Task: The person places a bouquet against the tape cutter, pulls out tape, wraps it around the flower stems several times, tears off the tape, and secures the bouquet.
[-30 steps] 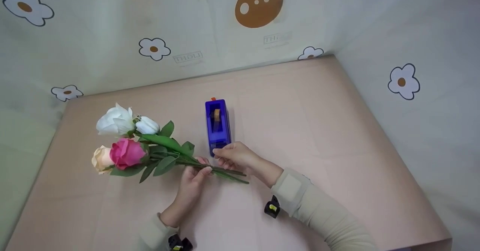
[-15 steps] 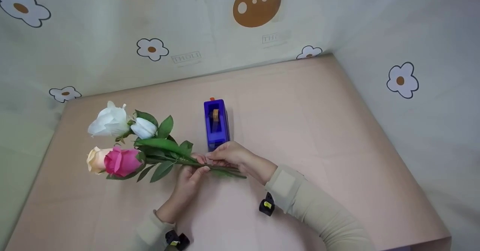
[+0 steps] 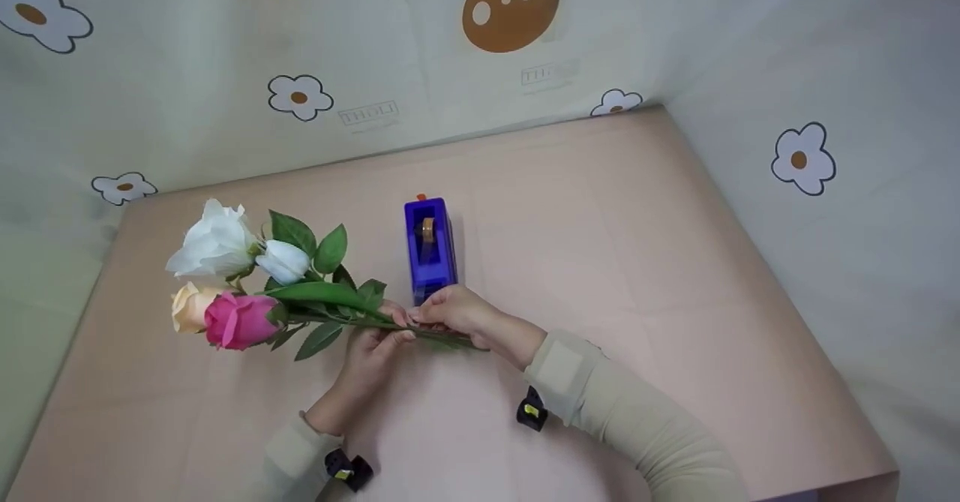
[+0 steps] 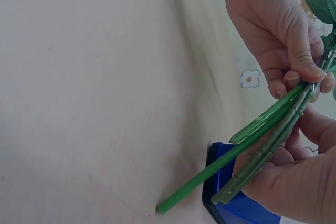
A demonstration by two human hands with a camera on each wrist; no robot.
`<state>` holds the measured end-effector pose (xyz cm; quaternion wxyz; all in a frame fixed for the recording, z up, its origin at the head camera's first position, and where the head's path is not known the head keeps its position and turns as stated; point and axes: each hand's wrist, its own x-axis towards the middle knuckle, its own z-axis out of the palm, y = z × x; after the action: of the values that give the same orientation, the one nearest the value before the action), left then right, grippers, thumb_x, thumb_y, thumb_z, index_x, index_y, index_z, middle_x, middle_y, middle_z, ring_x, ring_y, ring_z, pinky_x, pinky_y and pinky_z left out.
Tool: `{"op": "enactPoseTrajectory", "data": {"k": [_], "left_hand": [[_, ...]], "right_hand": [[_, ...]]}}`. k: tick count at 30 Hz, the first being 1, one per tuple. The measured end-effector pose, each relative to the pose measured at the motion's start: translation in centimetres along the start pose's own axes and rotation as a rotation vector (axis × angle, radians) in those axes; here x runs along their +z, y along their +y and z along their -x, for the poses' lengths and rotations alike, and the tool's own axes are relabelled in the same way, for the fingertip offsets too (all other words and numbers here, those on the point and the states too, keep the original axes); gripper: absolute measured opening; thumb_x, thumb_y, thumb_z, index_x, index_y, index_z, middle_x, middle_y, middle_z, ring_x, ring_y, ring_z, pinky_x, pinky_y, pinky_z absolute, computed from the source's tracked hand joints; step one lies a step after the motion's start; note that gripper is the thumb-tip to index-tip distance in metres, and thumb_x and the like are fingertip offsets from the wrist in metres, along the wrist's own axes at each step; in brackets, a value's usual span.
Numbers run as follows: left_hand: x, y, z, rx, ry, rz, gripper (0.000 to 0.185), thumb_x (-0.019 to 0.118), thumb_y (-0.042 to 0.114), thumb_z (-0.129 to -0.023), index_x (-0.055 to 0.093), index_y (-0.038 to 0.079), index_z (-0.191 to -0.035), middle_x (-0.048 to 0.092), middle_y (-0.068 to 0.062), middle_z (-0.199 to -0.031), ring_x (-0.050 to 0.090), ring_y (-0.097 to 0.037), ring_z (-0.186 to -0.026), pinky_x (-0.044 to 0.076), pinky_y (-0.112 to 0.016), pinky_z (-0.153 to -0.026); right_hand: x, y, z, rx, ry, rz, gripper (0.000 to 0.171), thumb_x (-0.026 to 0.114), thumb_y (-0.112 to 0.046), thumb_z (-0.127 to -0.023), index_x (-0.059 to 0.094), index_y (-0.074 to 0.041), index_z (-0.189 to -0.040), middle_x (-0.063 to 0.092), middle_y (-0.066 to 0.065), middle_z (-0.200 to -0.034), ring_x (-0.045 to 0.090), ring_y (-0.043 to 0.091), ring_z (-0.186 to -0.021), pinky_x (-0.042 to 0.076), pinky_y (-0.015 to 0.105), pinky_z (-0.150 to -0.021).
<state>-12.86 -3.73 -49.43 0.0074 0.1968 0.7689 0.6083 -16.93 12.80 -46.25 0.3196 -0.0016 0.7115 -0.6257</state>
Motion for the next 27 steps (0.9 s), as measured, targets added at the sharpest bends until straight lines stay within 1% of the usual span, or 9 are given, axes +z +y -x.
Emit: {"op": "enactPoseTrajectory", "data": {"k": [6,12,14,17,20,21,24,26,27], "left_hand": [[-0.6,-0.1,-0.6,0.075,-0.064,0.008,0.010,0.058,0.010,-0.086,0.054,0.001,-0.087,0.056,-0.012,-0.096,0.051,-0.012,-0.092,0.042,-0.025,-0.087],[-1.3,-0.3,-1.2,0.164,-0.128,-0.029,0.004,0.056,0.006,-0.087,0.054,0.003,-0.088,0.057,-0.010,-0.092,0.051,-0.011,-0.091,0.041,-0.024,-0.087],[-1.5,-0.3,-1.4,0.188,-0.147,-0.037,0.002,0.056,0.004,-0.086,0.055,0.004,-0.088,0.057,-0.009,-0.091,0.051,-0.012,-0.091,0.041,-0.024,-0.087],[-1.7,-0.4,-1.8,0.197,-0.192,0.006,0.002,0.056,0.004,-0.087,0.057,0.002,-0.086,0.058,-0.012,-0.088,0.052,-0.013,-0.087,0.042,-0.024,-0.084],[-1.8,-0.6,-2.3,0.189,-0.252,0.078,0.006,0.054,0.002,-0.088,0.058,-0.001,-0.084,0.058,-0.015,-0.084,0.053,-0.014,-0.083,0.043,-0.024,-0.082],[-1.9,-0.7,-2.5,0.186,-0.277,0.102,0.006,0.053,0.000,-0.088,0.058,-0.002,-0.084,0.058,-0.017,-0.083,0.053,-0.015,-0.083,0.043,-0.024,-0.081],[-2.3,-0.7,-3.1,0.191,-0.354,0.157,0.008,0.051,-0.006,-0.087,0.057,-0.006,-0.083,0.058,-0.020,-0.082,0.056,-0.018,-0.082,0.042,-0.022,-0.082],[-2.6,-0.7,-3.5,0.214,-0.438,0.181,0.010,0.047,-0.004,-0.089,0.055,-0.010,-0.086,0.057,-0.025,-0.085,0.057,-0.018,-0.085,0.042,-0.020,-0.084],[-2.8,-0.7,-3.8,0.207,-0.489,0.242,0.014,0.045,-0.003,-0.091,0.053,-0.014,-0.088,0.054,-0.029,-0.086,0.057,-0.019,-0.086,0.043,-0.020,-0.085]], "right_hand": [[-0.1,-0.2,0.0,-0.011,-0.026,0.008,0.017,0.059,-0.008,-0.087,0.063,-0.013,-0.070,0.057,-0.007,-0.064,0.051,0.007,-0.064,0.041,0.018,-0.062],[-0.2,-0.6,-0.2,-0.005,-0.056,0.025,0.019,0.058,-0.005,-0.084,0.062,-0.015,-0.068,0.057,-0.009,-0.065,0.049,0.007,-0.065,0.040,0.018,-0.062],[-0.3,-0.6,-0.2,-0.010,-0.066,0.027,0.020,0.057,-0.003,-0.083,0.061,-0.015,-0.068,0.058,-0.009,-0.066,0.051,0.007,-0.067,0.041,0.019,-0.065],[-0.6,-0.6,-0.2,-0.031,-0.094,0.043,0.019,0.056,-0.004,-0.083,0.062,-0.015,-0.069,0.060,-0.009,-0.069,0.053,0.007,-0.073,0.042,0.021,-0.075],[-0.9,-0.4,-0.4,-0.038,-0.171,0.027,0.017,0.052,-0.006,-0.087,0.062,-0.013,-0.074,0.063,-0.007,-0.071,0.058,0.009,-0.077,0.042,0.026,-0.086],[-1.0,-0.3,-0.4,-0.038,-0.209,0.021,0.017,0.051,-0.006,-0.089,0.062,-0.011,-0.076,0.064,-0.006,-0.071,0.060,0.009,-0.078,0.043,0.028,-0.087],[-1.4,-0.2,-0.7,-0.023,-0.326,0.007,0.018,0.046,-0.008,-0.092,0.061,-0.007,-0.082,0.067,-0.002,-0.070,0.063,0.012,-0.074,0.046,0.029,-0.086],[-1.5,-0.2,-0.9,-0.012,-0.381,0.005,0.019,0.044,-0.008,-0.094,0.060,-0.007,-0.083,0.066,-0.001,-0.071,0.062,0.011,-0.072,0.046,0.027,-0.082],[-1.6,-0.2,-1.0,-0.013,-0.404,0.009,0.020,0.043,-0.008,-0.094,0.059,-0.007,-0.083,0.065,-0.002,-0.072,0.061,0.010,-0.071,0.046,0.026,-0.081]]}}
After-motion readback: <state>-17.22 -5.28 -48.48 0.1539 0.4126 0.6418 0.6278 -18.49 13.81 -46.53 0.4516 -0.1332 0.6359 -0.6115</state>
